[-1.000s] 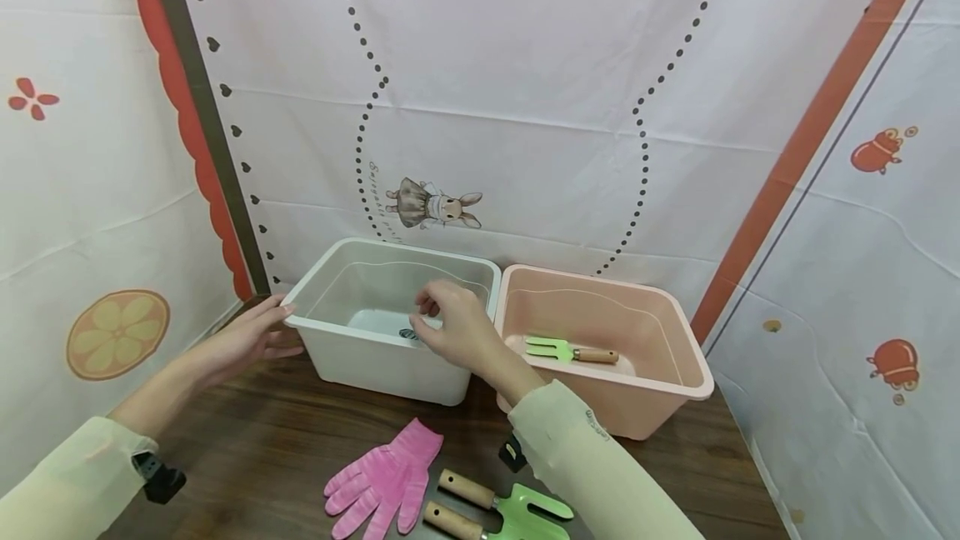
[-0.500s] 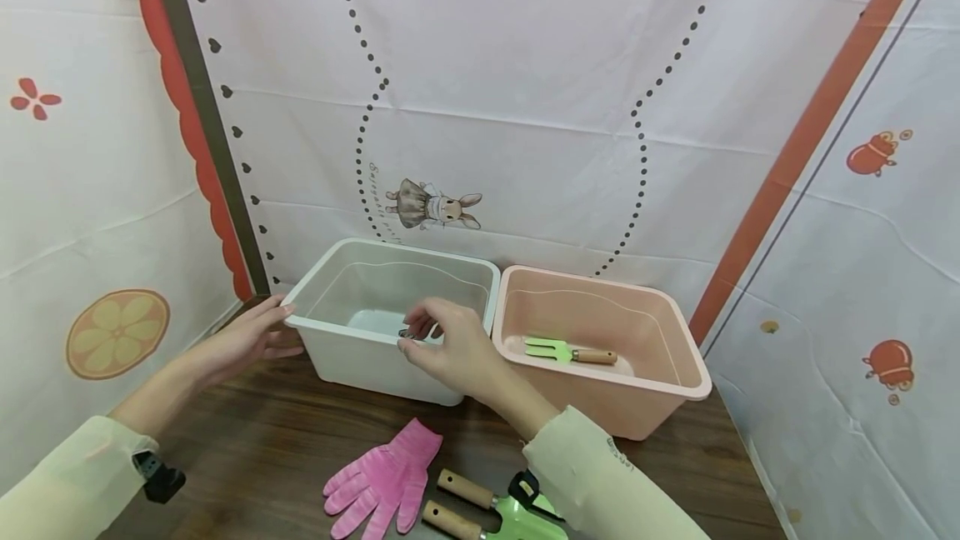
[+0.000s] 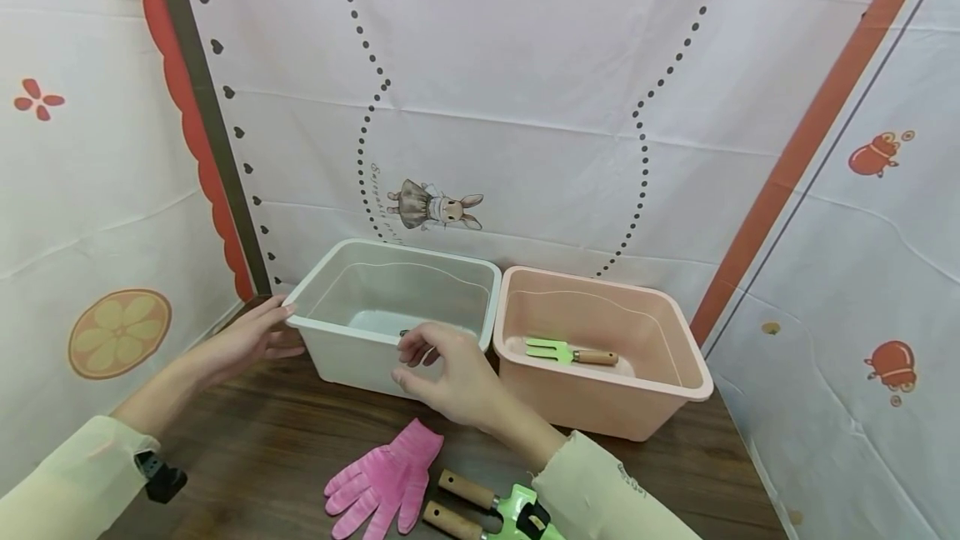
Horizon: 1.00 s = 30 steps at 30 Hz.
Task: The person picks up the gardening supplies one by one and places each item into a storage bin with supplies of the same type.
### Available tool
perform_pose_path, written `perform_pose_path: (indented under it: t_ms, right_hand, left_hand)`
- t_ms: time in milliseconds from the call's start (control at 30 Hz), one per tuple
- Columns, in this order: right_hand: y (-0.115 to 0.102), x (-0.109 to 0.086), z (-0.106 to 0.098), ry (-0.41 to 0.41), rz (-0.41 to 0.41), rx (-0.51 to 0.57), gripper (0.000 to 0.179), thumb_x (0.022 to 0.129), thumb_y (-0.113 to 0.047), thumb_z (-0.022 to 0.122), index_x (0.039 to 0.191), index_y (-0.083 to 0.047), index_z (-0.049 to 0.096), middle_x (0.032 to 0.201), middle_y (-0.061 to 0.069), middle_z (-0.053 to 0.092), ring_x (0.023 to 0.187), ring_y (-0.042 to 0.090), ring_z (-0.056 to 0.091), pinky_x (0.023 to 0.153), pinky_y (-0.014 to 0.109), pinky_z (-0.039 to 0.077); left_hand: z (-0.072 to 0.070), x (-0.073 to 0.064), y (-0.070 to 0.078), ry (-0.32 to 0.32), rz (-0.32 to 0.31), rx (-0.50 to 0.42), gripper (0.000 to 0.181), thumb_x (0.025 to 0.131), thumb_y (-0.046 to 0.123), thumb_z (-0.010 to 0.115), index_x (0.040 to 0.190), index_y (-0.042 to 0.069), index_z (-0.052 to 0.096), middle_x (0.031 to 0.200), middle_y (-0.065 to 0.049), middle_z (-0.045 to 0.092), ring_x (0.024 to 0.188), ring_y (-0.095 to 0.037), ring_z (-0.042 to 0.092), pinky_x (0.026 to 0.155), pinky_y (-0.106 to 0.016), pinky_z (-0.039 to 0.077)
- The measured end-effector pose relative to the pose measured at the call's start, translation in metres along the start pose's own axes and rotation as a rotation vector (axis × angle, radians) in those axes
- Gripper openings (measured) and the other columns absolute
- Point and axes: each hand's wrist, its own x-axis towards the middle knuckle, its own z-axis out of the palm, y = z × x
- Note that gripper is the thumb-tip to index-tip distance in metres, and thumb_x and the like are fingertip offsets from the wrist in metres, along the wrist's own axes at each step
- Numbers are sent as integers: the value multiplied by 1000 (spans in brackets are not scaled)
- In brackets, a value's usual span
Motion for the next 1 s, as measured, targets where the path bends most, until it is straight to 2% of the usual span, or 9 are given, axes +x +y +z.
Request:
perform_pose_path:
  t_ms: [133,333,533,767,1000]
  right_hand:
    - [2,-3,2,-5,-21,4,23,97,-18,78,115,-6,71,100,-3,71,92,17,70,83,39,63]
    - [4,-5,2,-20,-41,-10,23,97,-18,77,115,-6,71,100,-3,72,92,19,71,83,37,63]
    - [5,-6,1,-29,-49,-12,25,97,-17,78,117,-4,71,101,4,74,94,19,71,84,35,64]
    - [11,-9,4,-29,-41,-12,22,97,-18,78,116,-9,72,102,4,74,95,16,71,85,37,64]
    - [16,-13,10,-66,-5,-7,21,98,-20,78,117,-13,71,104,5,73,98,16,70,87,38,64]
  left_hand:
    - [0,0,-1,2,2,4,71,113,50,45,168,13,18,165,-29,28,141,-42,50,113,-63,46]
    - [0,0,-1,-2,-2,19,71,113,50,45,168,14,18,167,-27,28,145,-48,44,112,-62,47]
    - [0,0,0,-2,-2,19,71,114,49,44,169,14,16,167,-27,27,146,-50,41,112,-63,47]
    - [1,1,2,-6,5,-4,68,115,46,43,168,13,17,168,-27,24,147,-49,39,114,-64,44]
    - [1,0,2,-6,6,-5,68,115,46,42,168,12,16,168,-28,23,148,-50,37,114,-66,42]
